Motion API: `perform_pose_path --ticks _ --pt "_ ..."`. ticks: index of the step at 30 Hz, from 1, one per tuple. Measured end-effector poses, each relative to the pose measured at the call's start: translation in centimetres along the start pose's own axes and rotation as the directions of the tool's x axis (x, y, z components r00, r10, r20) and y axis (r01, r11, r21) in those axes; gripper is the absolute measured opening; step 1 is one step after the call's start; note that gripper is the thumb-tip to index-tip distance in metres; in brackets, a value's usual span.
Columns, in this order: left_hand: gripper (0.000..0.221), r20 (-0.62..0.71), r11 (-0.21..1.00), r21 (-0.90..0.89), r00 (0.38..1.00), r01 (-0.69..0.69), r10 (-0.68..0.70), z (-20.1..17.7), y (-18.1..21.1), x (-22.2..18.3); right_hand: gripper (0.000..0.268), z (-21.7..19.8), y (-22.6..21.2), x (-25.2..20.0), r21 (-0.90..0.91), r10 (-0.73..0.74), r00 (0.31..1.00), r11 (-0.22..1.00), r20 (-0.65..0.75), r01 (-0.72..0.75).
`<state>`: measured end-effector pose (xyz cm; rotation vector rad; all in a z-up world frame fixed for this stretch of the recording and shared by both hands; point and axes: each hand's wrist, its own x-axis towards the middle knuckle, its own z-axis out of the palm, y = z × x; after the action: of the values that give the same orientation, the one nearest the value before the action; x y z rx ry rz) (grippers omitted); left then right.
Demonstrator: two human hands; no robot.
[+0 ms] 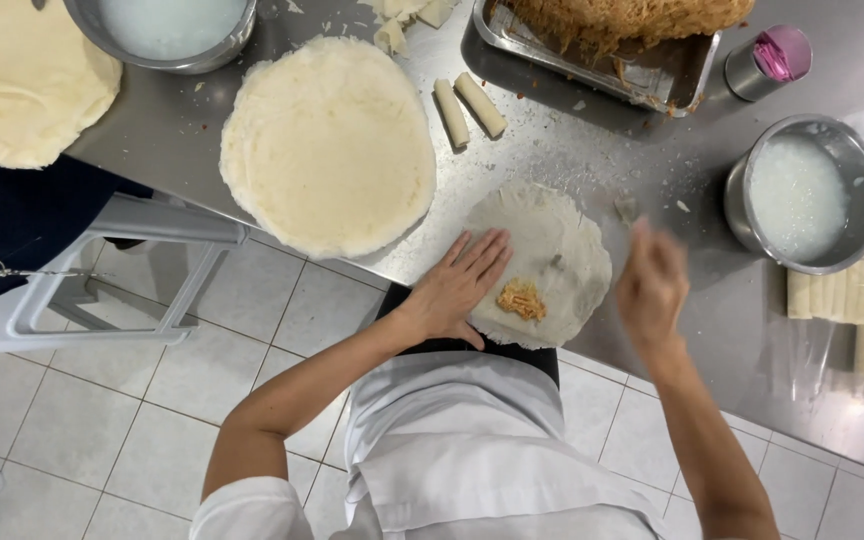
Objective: Rolling thin dough wrappers with a meat-based filling on a stainless steel preparation table in a food production facility.
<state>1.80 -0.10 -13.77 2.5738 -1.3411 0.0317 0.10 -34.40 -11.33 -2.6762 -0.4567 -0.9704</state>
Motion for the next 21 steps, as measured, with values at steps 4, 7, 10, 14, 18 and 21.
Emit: perform_pose_path --ticks 4,7,10,14,18,21 --pt "0.103 -0.525 0.977 0.060 0.826 -0.204 0.205 5.6 0.1 -1.1 0.094 5.1 3.9 7.5 0.044 0.065 0.992 0.997 -0.108 -0.060" --pt "0.007 -0.621 0.955 -0.175 0.780 -0.241 0.083 4.9 1.7 -0.6 0.093 7.3 5.0 7.1 0.074 0.142 0.990 0.987 0.025 -0.143" --pt "0.016 -0.570 0.931 -0.362 0.781 0.041 -0.256 2.3 0.0 3.9 0.064 5.6 3.2 7.4 0.047 0.138 0.989 0.989 0.049 -0.140" --pt "0.057 -0.222 0.889 -0.448 0.951 0.097 -0.216 0.6 -0.3 4.7 0.020 1.3 -5.5 2.9 0.382 0.146 0.950 0.890 0.275 -0.248" --pt "0.046 -0.378 0.971 -0.224 0.926 -0.077 -0.014 4.0 0.8 3.7 0.025 1.0 -9.5 -0.5 0.315 -0.016 0.915 0.941 0.404 -0.122" --pt "0.054 -0.336 0.940 -0.333 0.940 -0.071 -0.049 3.4 2.1 2.1 0.030 -1.7 -10.4 -1.1 0.496 -0.093 0.880 0.851 0.466 -0.173"
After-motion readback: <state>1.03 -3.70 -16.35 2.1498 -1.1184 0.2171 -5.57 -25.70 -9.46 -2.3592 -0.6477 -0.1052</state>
